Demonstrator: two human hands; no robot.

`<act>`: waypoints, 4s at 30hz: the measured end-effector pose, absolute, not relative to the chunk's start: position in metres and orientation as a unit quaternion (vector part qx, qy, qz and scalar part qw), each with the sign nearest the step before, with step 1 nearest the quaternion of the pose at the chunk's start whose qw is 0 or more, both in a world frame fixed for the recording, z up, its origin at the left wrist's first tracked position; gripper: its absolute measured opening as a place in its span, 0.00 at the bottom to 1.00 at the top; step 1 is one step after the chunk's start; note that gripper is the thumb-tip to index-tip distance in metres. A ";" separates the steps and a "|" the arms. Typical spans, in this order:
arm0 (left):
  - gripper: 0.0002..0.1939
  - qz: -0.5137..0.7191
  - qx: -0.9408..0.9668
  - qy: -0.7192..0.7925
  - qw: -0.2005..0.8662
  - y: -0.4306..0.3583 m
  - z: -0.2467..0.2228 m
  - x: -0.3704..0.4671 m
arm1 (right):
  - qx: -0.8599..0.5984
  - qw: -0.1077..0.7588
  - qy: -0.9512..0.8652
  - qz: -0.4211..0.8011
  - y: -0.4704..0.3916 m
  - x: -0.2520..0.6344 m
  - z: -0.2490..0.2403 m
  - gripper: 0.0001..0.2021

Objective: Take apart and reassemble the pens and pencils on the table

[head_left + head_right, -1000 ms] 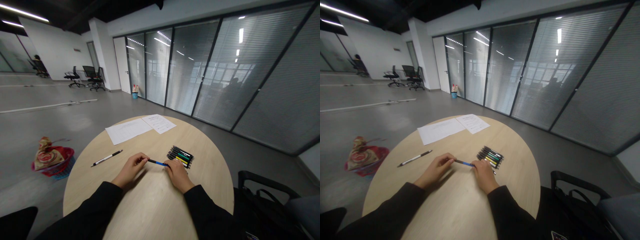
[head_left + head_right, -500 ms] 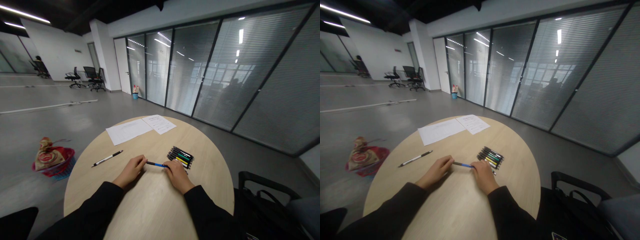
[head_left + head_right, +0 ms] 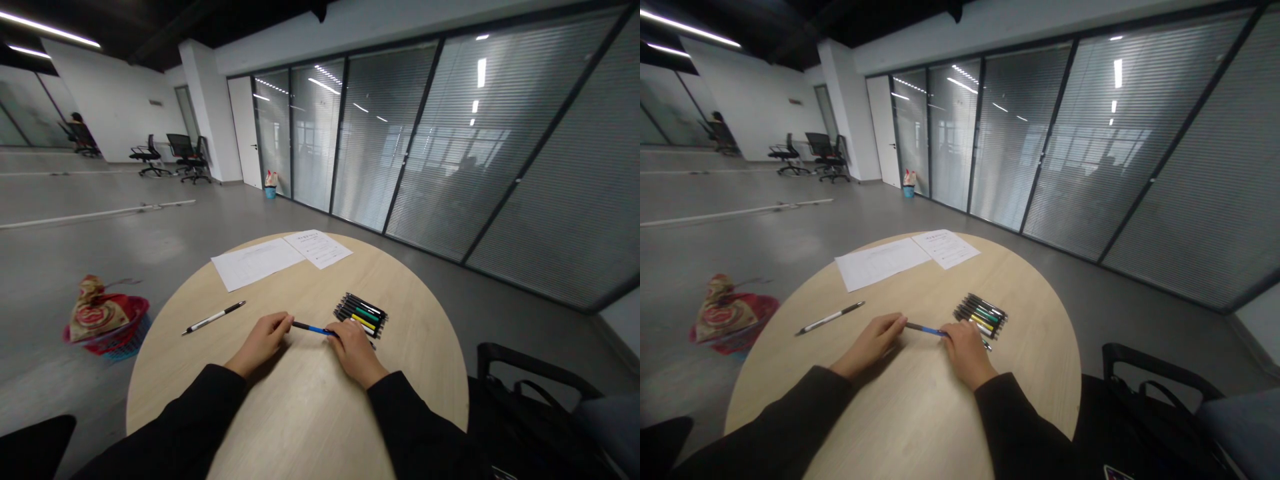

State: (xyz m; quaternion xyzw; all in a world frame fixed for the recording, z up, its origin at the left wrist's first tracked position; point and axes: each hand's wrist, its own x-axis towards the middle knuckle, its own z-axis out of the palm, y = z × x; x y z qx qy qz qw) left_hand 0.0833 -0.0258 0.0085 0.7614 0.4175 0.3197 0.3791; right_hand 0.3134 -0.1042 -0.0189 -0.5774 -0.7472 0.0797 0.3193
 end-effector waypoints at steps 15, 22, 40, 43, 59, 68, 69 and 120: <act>0.26 0.334 0.743 0.431 0.388 -0.025 0.009 0.085 | -0.578 0.321 -0.745 0.087 -0.105 0.313 -0.018 0.07; 0.18 0.354 0.740 0.394 0.415 -0.029 0.012 0.084 | -0.573 0.327 -0.746 0.088 -0.105 0.313 -0.019 0.07; 0.18 0.455 0.566 0.386 0.570 -0.031 0.008 0.102 | -0.446 0.232 -0.862 0.069 -0.129 0.267 -0.006 0.12; 0.18 0.431 0.582 0.354 0.592 -0.035 0.007 0.106 | -0.455 0.227 -0.860 0.051 -0.127 0.267 -0.008 0.06; 0.20 0.404 0.626 0.347 0.569 -0.040 0.006 0.108 | -0.462 0.243 -0.852 0.043 -0.125 0.268 -0.013 0.03; 0.19 0.397 0.620 0.353 0.577 -0.044 0.009 0.111 | -0.459 0.233 -0.856 0.055 -0.126 0.266 -0.012 0.04; 0.19 0.399 0.619 0.352 0.577 -0.044 0.009 0.111 | -0.460 0.231 -0.855 0.056 -0.126 0.266 -0.012 0.04; 0.21 0.096 0.718 0.684 -0.090 0.026 0.005 0.004 | -0.763 0.132 -0.628 -0.077 -0.118 0.337 -0.016 0.09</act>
